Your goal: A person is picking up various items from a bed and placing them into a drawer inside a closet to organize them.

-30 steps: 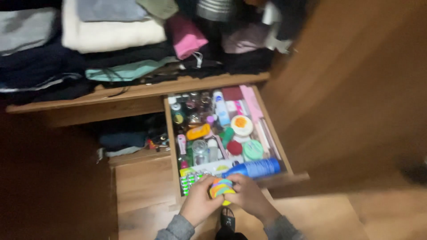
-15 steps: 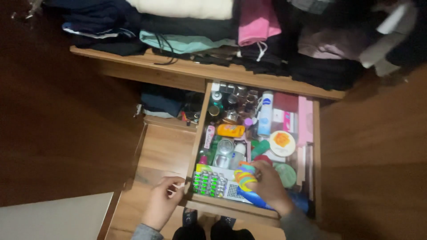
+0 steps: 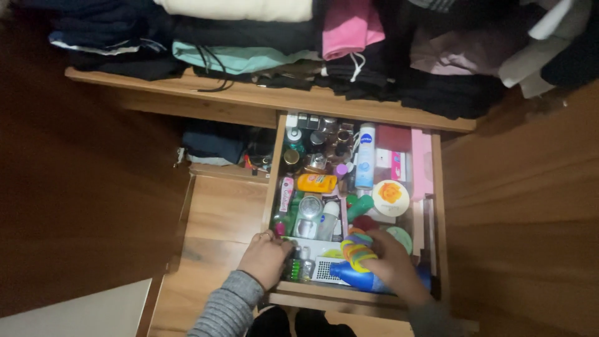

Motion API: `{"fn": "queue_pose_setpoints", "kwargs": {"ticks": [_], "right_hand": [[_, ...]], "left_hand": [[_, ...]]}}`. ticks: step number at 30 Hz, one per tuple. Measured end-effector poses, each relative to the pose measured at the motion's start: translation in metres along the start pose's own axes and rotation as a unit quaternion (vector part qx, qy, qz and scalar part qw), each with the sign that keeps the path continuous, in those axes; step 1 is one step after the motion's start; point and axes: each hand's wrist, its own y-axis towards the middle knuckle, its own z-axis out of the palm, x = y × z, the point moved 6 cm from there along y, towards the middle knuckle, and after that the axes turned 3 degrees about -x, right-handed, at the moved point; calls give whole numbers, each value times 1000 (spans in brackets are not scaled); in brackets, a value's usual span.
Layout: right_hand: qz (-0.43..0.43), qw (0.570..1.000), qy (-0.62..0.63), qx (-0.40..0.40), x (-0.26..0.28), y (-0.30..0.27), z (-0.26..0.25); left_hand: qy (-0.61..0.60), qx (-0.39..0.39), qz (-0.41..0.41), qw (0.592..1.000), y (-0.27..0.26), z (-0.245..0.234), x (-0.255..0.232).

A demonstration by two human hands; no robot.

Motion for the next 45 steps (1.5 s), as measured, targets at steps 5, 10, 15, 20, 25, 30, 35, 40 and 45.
{"fn": "queue_pose_setpoints", "kwargs": {"ticks": [5, 10, 15, 20, 25, 30, 35, 40, 45], "right_hand": [[29, 999, 1, -34, -8, -14, -1], [27, 999, 9, -46, -11, -21, 0], [50, 998, 40, -16, -13, -23, 8], [51, 998, 27, 26, 12, -35, 24], [44, 996, -61, 49, 14, -37, 34], [31, 996, -66, 52, 12, -35, 39], [13, 997, -52, 61, 13, -33, 47], [-37, 997, -30, 56, -4, -24, 47], [7, 996, -66, 58, -16, -22, 45]], "left_hand": [[-137, -10, -15, 990, 6, -19, 15], [-251, -36, -21, 967, 32, -68, 16], [-149, -35, -9, 988, 73, -80, 12], [-123, -1, -8, 992, 95, -69, 7], [-89, 1, -14, 996, 102, -63, 10], [-82, -16, 0, 997, 101, -64, 13], [-91, -38, 44, 994, 104, -47, 7], [-99, -88, 73, 988, 111, -38, 4], [-78, -41, 63, 994, 98, -41, -4]]}}
